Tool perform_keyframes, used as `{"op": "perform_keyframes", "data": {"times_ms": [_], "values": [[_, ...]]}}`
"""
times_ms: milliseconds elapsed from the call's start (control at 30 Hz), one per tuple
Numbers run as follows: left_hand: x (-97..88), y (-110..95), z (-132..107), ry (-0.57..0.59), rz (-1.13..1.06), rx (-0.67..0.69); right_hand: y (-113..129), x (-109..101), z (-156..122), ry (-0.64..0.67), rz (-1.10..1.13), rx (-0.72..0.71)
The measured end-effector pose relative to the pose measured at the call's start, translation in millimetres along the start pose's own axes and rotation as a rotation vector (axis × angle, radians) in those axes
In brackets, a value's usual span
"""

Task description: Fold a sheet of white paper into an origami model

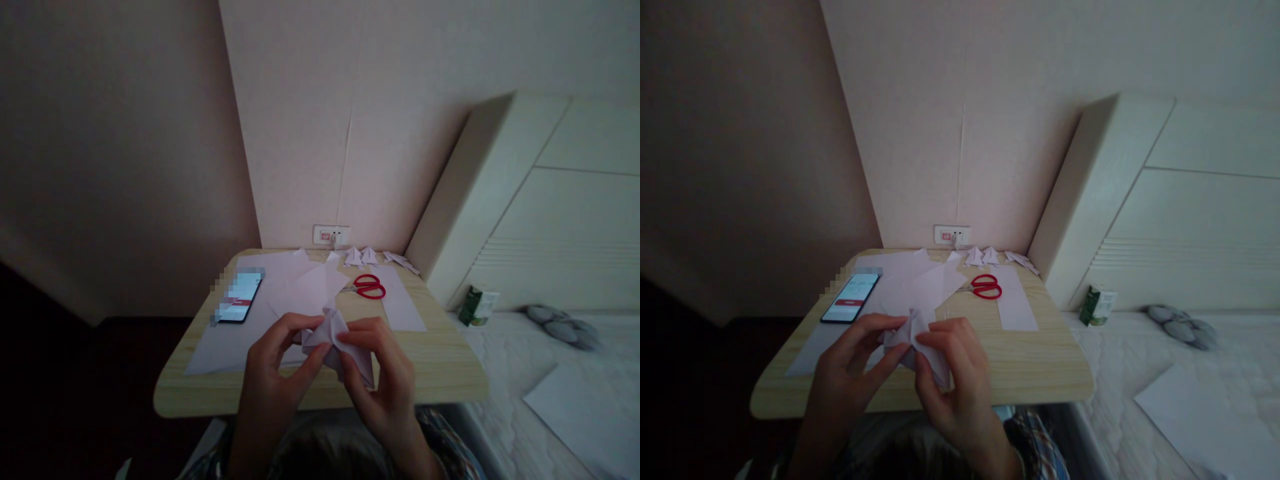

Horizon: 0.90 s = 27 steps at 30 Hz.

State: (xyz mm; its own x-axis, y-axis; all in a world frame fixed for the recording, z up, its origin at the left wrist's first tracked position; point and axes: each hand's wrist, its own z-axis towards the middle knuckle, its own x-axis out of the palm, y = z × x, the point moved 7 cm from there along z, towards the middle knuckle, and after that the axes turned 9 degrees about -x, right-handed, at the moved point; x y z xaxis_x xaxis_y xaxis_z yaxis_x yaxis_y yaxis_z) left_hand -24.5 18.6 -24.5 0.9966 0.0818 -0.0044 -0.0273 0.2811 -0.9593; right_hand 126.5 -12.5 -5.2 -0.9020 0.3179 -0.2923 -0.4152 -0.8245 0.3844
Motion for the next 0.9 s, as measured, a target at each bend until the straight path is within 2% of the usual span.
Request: {"op": "perform_keyframes", "data": {"times_ms": [200, 233, 500, 633, 833, 900], "values": [[0.0, -1.6, 1.8, 0.011, 0.037, 0.023, 1.7, -0.6, -0.5, -0.002, 0.001, -0.031], [-1.4, -2.1, 1.6, -0.015, 0.027, 0.020, 1.9, 0.0, -0.3, 0.002, 0.002, -0.032], [-1.4, 1.6, 1.8, -0.082, -0.068, -0.084, -2.6, 4.2, -0.8, 0.049, 0.003, 0.025], [-2.0, 3.3, 5.4, -0.023, -0.011, -0.036, -6.6, 3.4, -3.3, 0.032, 0.023, 0.085], [4.7, -0.6, 2.8, 0.078, 0.088, 0.013, -25.4, -3.9, -8.4, -0.105, 0.103, 0.276], [8.2, -4.3, 2.0, 0.108, 0.113, 0.045, -31.2, -1.4, -8.1, -0.087, 0.165, 0.324]]}}
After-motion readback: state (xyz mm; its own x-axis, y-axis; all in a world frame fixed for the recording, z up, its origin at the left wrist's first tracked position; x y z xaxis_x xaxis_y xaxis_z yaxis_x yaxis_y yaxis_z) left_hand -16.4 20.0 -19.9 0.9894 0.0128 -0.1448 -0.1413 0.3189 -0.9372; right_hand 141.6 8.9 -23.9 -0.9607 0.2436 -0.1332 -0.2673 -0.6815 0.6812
